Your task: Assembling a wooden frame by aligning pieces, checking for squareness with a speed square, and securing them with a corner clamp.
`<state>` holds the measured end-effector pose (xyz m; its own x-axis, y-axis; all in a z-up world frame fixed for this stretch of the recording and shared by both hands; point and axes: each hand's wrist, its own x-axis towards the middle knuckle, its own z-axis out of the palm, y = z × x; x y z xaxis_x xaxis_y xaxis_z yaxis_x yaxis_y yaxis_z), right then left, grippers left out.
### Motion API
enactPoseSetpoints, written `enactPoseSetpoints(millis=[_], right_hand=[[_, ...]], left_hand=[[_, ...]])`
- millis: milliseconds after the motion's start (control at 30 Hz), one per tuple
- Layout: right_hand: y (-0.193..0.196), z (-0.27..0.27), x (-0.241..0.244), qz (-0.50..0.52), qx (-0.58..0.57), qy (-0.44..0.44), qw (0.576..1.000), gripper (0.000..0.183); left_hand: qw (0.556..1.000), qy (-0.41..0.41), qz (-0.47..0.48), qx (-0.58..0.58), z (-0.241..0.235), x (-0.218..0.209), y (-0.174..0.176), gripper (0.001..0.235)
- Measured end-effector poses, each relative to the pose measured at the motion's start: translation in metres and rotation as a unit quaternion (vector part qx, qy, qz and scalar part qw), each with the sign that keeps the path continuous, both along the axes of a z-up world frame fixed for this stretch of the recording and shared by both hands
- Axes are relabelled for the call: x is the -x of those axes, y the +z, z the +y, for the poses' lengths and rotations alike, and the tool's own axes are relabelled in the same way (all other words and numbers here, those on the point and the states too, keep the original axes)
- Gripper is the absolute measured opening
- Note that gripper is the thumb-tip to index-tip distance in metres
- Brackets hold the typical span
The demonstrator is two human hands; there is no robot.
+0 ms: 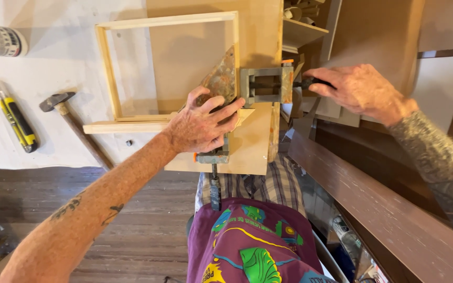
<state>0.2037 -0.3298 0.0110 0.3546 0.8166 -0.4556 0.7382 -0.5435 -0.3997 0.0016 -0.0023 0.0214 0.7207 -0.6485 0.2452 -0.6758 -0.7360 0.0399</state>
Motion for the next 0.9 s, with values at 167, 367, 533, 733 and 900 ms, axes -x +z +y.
enactPoseSetpoints(millis=[167,367,533,733,900], right_hand=[[-0.004,-0.003,0.015,-0.172,-0.031,0.043,0.984,0.056],[-0.042,-0.016,0.018,-0.223,-0.008,0.021,0.975,0.036],[-0.015,-0.010,0.031,-0.171,0.000,-0.048,0.984,0.033],[0.045,0.026,0.162,-0.049,-0.201,-0.385,0.900,0.023],[-0.038,0.062,0.344,0.538,-0.241,-0.431,0.683,0.047]], left_hand=[[1.000,0.015,0.016,0.014,0.000,0.002,-0.005,0.039],[0.999,0.033,0.007,0.023,-0.002,0.006,-0.016,0.052],[0.998,0.044,0.006,0.047,-0.003,0.009,-0.019,0.053],[0.998,0.001,0.031,0.053,0.009,-0.001,-0.018,0.036],[0.993,-0.082,0.043,0.069,0.023,-0.021,-0.015,0.052]])
